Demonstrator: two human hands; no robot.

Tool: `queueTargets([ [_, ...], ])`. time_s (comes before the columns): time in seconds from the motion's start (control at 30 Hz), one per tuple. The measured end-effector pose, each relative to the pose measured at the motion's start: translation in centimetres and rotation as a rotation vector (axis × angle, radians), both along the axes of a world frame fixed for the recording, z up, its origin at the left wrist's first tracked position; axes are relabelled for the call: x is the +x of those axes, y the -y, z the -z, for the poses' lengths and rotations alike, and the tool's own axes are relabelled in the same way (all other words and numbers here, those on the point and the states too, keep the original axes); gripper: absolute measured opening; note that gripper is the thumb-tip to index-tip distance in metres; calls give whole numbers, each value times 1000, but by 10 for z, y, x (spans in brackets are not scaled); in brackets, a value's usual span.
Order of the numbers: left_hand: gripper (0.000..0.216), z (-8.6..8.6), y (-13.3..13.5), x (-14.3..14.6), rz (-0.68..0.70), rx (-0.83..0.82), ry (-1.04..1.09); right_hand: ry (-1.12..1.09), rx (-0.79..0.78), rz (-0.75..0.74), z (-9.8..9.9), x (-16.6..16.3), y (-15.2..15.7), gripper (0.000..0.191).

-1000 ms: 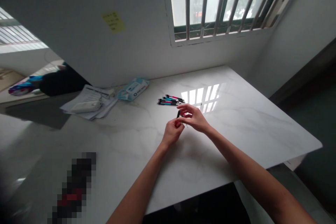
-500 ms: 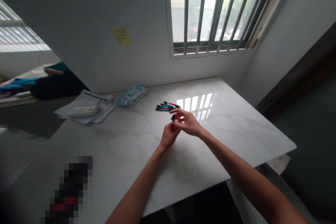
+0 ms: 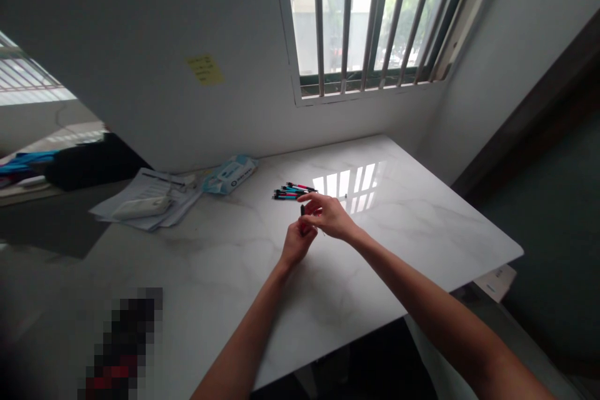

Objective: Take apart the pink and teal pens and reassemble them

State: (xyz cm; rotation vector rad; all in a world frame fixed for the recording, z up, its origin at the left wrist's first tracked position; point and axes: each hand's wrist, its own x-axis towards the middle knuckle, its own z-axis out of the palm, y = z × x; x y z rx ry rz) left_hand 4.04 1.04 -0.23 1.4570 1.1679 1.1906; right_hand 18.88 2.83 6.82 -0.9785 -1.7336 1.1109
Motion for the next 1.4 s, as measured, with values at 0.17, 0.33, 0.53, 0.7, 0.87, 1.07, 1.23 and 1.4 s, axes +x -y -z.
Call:
queueTargets([
  [0.17, 34, 0, 2, 1, 12, 0, 59, -125, -23, -67, -8, 3, 1, 40],
  [0.33, 36, -3, 5, 3, 44, -13, 67, -198, 23, -56, -29, 6, -2, 49],
  [0.53, 37, -3, 5, 2, 12, 8, 64, -311, 226, 227, -50, 25, -18, 50],
  [0.7, 37, -4, 3, -1, -20, 32, 68, -56, 211, 501, -2, 79, -37, 39],
  [0.87, 38, -4, 3, -2, -37, 25, 71, 421, 52, 642, 73, 113, -47, 30],
  [1.07, 39, -3, 2, -3, -48, 22, 40, 530, 65, 597, 99, 107, -66, 34],
  [1.23, 39, -1, 0, -6, -71, 15, 35, 528, 97, 610, 108, 104, -72, 33],
  [1.4, 40, 1, -1, -5, -70, 11, 21, 497, 139, 635, 117, 102, -68, 29],
])
